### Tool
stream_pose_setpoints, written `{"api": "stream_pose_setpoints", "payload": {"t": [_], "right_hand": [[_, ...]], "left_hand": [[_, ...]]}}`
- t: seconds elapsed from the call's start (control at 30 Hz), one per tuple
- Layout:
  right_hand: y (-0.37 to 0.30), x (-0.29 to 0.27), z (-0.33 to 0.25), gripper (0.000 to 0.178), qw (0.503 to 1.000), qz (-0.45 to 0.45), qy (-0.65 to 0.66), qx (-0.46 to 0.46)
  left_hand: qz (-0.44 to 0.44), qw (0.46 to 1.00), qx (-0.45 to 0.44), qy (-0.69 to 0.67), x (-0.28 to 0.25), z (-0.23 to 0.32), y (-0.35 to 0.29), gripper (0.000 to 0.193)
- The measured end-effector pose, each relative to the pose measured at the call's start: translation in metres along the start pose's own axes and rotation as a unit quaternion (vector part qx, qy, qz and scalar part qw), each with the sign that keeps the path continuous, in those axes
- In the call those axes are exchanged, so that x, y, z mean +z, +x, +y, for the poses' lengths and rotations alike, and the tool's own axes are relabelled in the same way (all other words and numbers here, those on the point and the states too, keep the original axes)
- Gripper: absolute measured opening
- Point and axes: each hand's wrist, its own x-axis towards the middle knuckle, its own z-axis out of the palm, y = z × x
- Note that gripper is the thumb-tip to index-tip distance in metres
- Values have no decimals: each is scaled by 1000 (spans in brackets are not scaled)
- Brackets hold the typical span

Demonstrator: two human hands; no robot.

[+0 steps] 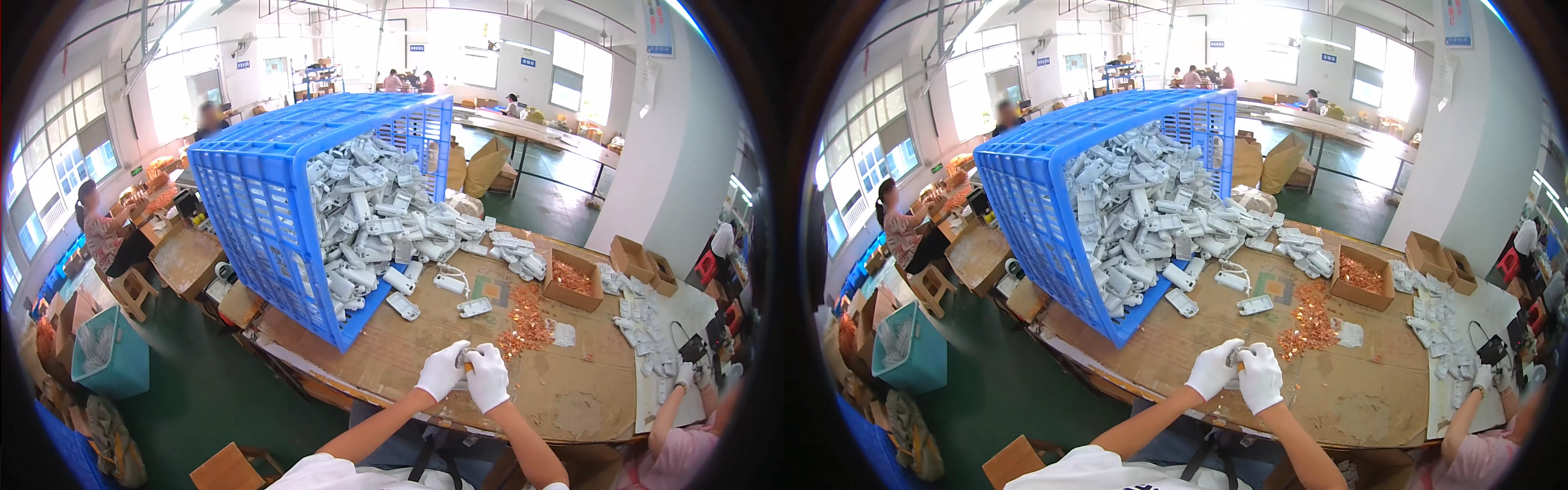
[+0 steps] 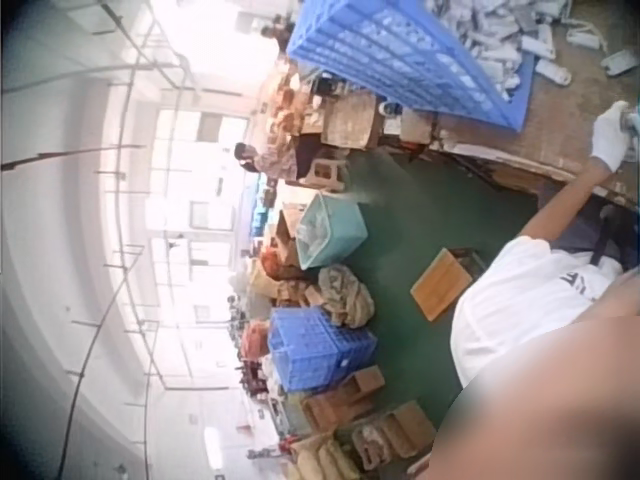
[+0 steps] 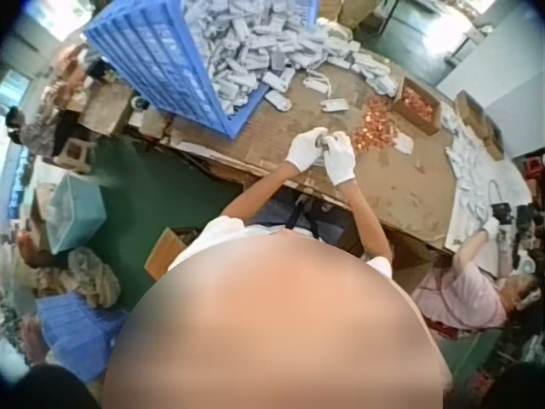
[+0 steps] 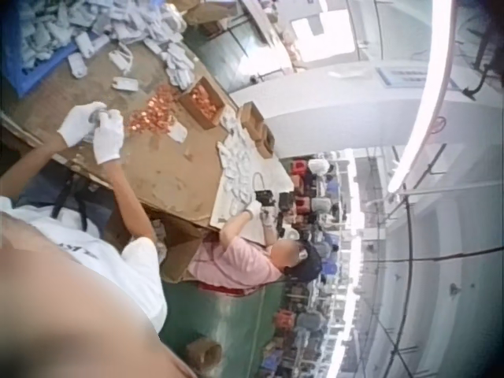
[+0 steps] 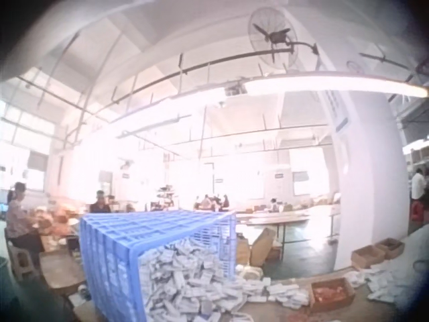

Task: The person picks up a white plastic housing and a copper contact, fits the contact into the housing by hand, and places the assembled unit into a cardboard box. This process is repeated with additional housings and contacts throughout the video.

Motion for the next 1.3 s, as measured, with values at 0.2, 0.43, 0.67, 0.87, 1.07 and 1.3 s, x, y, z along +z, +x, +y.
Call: {"api": "stream_pose_setpoints", "payload": {"t": [0.2, 0.43, 0.67, 0.87, 1.07, 1.3], "right_hand": [[-7, 8, 4, 16, 990, 12, 113, 80], [-21, 14, 24, 14, 932, -108, 277, 208], [-25, -11, 10, 20, 937, -159, 217, 224], [-40, -7, 16, 19, 914, -158, 275, 252], [-42, -10, 3, 15, 895, -80, 355, 259], [-59, 0, 5, 23, 904, -15, 347, 251]], "left_hand": [[9, 999, 4, 30, -2, -1, -15, 31], [-4, 999, 40, 14, -5, -1, -28, 34], [-40, 998, 39, 11, -5, 0, -43, 32], [-83, 995, 57, 10, -6, 3, -40, 33], [-73, 996, 48, 5, -6, 7, -46, 45], [-112, 988, 87, -57, -11, 8, -47, 47]]}}
